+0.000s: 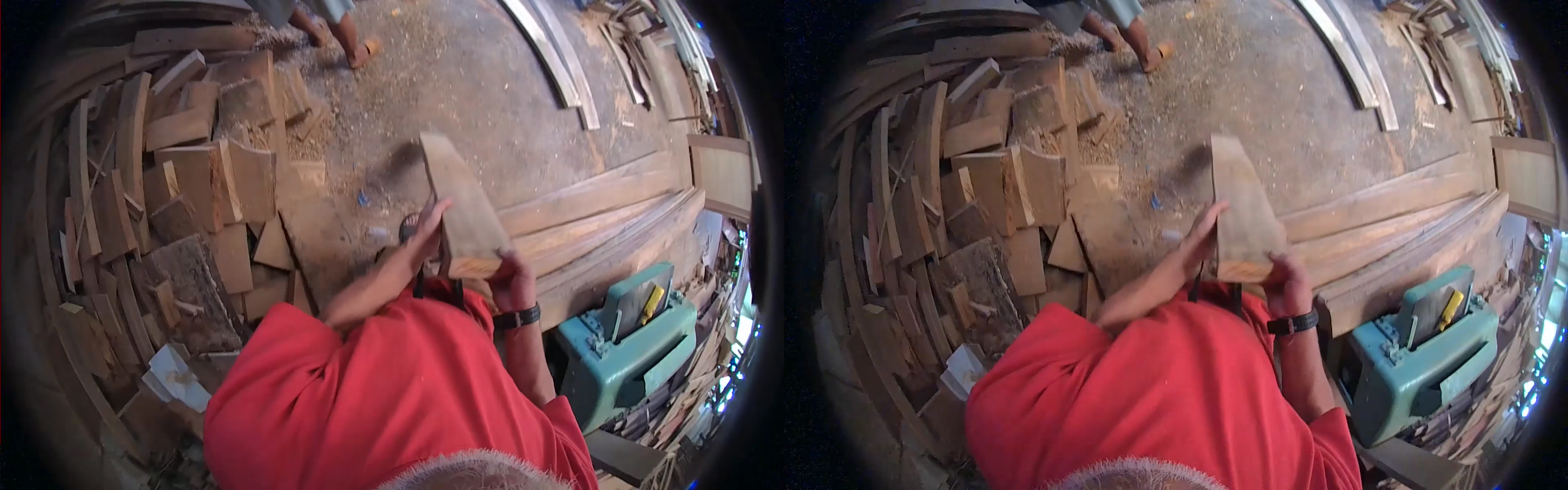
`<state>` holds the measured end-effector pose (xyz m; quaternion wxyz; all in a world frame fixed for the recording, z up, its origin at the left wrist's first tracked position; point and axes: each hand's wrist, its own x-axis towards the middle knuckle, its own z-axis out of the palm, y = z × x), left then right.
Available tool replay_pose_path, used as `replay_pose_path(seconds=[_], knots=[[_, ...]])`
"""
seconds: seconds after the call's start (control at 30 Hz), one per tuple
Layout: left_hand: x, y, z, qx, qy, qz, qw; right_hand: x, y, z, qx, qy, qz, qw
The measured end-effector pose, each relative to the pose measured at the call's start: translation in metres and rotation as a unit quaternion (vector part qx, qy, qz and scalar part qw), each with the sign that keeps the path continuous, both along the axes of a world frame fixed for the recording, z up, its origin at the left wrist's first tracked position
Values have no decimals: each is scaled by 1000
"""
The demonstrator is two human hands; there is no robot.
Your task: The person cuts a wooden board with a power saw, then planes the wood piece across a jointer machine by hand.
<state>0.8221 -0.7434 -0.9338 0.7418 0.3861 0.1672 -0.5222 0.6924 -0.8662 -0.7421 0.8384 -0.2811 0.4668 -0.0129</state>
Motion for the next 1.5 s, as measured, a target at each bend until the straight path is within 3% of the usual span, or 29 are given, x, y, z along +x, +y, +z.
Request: replay_pose_path(seconds=[0.03,0.07,0.13,0.27,0.37,0.43,0.53,0.57,0.8,0.93,0.97,1.1,1.17,1.3,1.43,1.5], knots=[[0,-6,6,-15,-105,23,994,-4,0,12,4,-3,-3,1000],[4,-9,27,-12,-93,22,995,-9,-4,16,28,-16,-47,998],[28,-25,68,93,74,70,990,-17,-12,24,43,-30,-94,994],[80,-75,24,-8,100,28,995,-52,-18,38,24,-71,-176,981],[101,-119,20,-79,37,24,996,-82,-28,44,61,-176,-210,960],[108,-151,20,66,-9,-42,997,-97,-42,42,53,-159,-224,960],[104,-180,22,130,-18,-78,988,-112,-60,31,64,-185,-241,951],[101,-186,20,106,-29,-68,992,-115,-66,28,71,-187,-253,946],[105,-214,42,98,-61,-104,988,-149,-96,-22,83,-169,-276,943],[107,-247,54,137,-163,-89,973,-143,-116,-41,93,-140,-298,940],[108,-255,59,162,-207,-94,960,-135,-120,-40,77,-57,-347,933],[114,-278,78,209,-272,-107,933,-115,-143,-51,77,-35,-349,933],[119,-288,84,206,-275,-90,935,-102,-153,-54,56,33,-400,914],[131,-306,76,205,-286,-78,933,-95,-173,-58,83,37,-359,929],[150,-313,103,206,-286,-67,933,-80,-186,-62,29,43,-358,932],[160,-315,103,208,-267,-101,936,-86,-198,-57,42,64,-305,949]])
